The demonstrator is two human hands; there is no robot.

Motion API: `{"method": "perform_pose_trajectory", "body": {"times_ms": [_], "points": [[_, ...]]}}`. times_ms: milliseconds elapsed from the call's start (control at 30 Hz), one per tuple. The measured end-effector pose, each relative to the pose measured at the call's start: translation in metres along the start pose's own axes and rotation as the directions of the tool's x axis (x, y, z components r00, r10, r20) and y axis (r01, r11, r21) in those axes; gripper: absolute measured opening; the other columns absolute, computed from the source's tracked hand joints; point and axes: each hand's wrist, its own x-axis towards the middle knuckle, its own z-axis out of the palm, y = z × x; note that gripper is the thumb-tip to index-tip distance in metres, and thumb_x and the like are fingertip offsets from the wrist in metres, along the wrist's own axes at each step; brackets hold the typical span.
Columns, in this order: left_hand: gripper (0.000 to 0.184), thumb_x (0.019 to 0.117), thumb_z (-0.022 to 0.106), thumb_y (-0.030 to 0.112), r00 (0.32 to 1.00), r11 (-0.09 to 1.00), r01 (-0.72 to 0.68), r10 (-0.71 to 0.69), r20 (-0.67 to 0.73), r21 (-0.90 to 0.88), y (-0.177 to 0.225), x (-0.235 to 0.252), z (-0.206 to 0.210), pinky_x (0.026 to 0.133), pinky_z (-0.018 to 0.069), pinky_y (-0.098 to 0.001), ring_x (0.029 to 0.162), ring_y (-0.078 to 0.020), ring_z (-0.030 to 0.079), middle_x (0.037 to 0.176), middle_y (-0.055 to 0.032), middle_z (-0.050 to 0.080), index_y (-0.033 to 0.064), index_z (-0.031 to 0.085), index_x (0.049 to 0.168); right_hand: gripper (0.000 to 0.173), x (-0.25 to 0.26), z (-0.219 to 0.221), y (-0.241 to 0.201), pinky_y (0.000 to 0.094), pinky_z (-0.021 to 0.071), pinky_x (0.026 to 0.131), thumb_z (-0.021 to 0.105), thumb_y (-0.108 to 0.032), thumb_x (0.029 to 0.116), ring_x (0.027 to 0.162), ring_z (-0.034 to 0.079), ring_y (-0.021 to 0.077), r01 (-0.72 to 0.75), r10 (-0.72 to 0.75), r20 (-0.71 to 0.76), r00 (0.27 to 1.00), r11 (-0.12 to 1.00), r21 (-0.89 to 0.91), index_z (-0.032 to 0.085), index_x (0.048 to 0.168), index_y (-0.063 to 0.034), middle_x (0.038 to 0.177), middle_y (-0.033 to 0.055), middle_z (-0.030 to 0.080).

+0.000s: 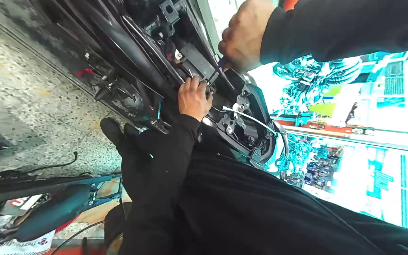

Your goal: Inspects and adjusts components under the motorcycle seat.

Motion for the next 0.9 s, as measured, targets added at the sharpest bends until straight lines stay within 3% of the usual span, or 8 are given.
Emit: {"method": "perform_pose_trajectory", "body": {"times_ms": [33, 100, 200, 333, 400, 500, 700, 900], "points": [[0.036, 0.0919, 0.062, 0.040, 0.995, 0.999, -0.012, 0.009, -0.104, -0.032, -0.007, -0.003, 0.028, 0.095, 0.0524, -0.0455, 0.104, -0.0320, 0.068, 0.107, -0.0124, 0.072, 0.0092, 0.078, 0.104, 0.049, 0.002, -0.003, 0.001, 0.0598, 0.0480, 0.064, 0.059, -0.043, 0.0990, 0.082, 0.066, 0.0463, -0.001, 0.001, 0.006, 1.000, 1.000, -0.003, 0.062, 0.091, 0.0047, 0.083, 0.0230, 0.062], [0.041, 0.0907, 0.065, 0.042, 0.998, 0.999, 0.009, -0.012, -0.056, -0.054, -0.010, -0.004, 0.039, 0.098, 0.0514, -0.0469, 0.112, -0.0311, 0.066, 0.117, -0.0105, 0.071, 0.0113, 0.075, 0.116, 0.049, 0.011, 0.001, 0.004, 0.0589, 0.0479, 0.064, 0.058, -0.045, 0.0980, 0.082, 0.066, 0.0449, 0.028, -0.029, -0.018, 0.999, 1.000, -0.014, 0.062, 0.089, 0.0024, 0.082, 0.0214, 0.062], [0.044, 0.0906, 0.066, 0.042, 1.000, 0.998, 0.030, -0.031, -0.007, -0.053, -0.007, -0.005, 0.036, 0.100, 0.0501, -0.0470, 0.117, -0.0313, 0.065, 0.124, -0.0094, 0.071, 0.0117, 0.073, 0.123, 0.049, 0.057, 0.072, 0.031, 0.0572, 0.0438, 0.050, 0.066, -0.055, 0.0757, 0.065, 0.063, 0.0383, 0.178, -0.181, -0.302, 0.936, 0.983, -0.038, 0.065, 0.078, -0.0060, 0.069, 0.0154, 0.058], [0.043, 0.0930, 0.064, 0.041, 0.998, 0.998, 0.049, -0.048, 0.044, -0.031, -0.004, -0.006, 0.033, 0.101, 0.0492, -0.0464, 0.119, -0.0301, 0.064, 0.126, -0.0072, 0.071, 0.0131, 0.073, 0.124, 0.052, 0.083, 0.081, 0.029, 0.0612, 0.0476, 0.063, 0.075, -0.056, 0.0722, 0.081, 0.066, 0.0392, 0.098, -0.098, -0.098, 0.990, 0.995, -0.005, 0.070, 0.089, -0.0073, 0.083, 0.0167, 0.065], [0.041, 0.0936, 0.063, 0.041, 0.998, 0.999, 0.041, -0.040, 0.042, -0.020, -0.004, -0.005, 0.034, 0.099, 0.0498, -0.0459, 0.117, -0.0300, 0.064, 0.124, -0.0064, 0.072, 0.0135, 0.073, 0.122, 0.055, 0.083, 0.078, 0.027, 0.0614, 0.0474, 0.058, 0.073, -0.057, 0.0677, 0.078, 0.065, 0.0415, 0.023, -0.020, -0.085, 0.996, 0.999, 0.036, 0.067, 0.086, -0.0059, 0.080, 0.0182, 0.063], [0.039, 0.0950, 0.062, 0.040, 0.999, 0.999, 0.031, -0.030, 0.045, -0.018, -0.004, -0.004, 0.031, 0.097, 0.0502, -0.0462, 0.116, -0.0307, 0.064, 0.121, -0.0073, 0.072, 0.0122, 0.074, 0.120, 0.052, 0.068, 0.077, 0.034, 0.0571, 0.0430, 0.045, 0.068, -0.061, 0.0706, 0.061, 0.062, 0.0384, 0.043, -0.029, -0.162, 0.986, 0.995, 0.088, 0.062, 0.076, -0.0093, 0.066, 0.0141, 0.057], [0.039, 0.0954, 0.064, 0.039, 0.999, 0.998, 0.009, -0.006, 0.044, -0.061, -0.006, -0.007, 0.031, 0.098, 0.0500, -0.0488, 0.115, -0.0332, 0.065, 0.121, -0.0095, 0.072, 0.0097, 0.073, 0.119, 0.048, 0.071, 0.099, 0.033, 0.0597, 0.0503, 0.064, 0.073, -0.049, 0.0776, 0.079, 0.066, 0.0369, 0.066, -0.030, -0.142, 0.989, 0.965, 0.255, 0.066, 0.091, -0.0029, 0.086, 0.0171, 0.064], [0.038, 0.0946, 0.064, 0.040, 1.000, 0.999, 0.020, -0.019, 0.021, -0.034, -0.006, -0.003, 0.033, 0.097, 0.0502, -0.0468, 0.114, -0.0312, 0.065, 0.120, -0.0075, 0.072, 0.0118, 0.073, 0.119, 0.053, 0.075, 0.101, 0.038, 0.0598, 0.0492, 0.058, 0.070, -0.053, 0.0758, 0.076, 0.066, 0.0392, 0.003, 0.036, -0.150, 0.988, 0.967, 0.254, 0.065, 0.090, -0.0020, 0.083, 0.0183, 0.064]]}}
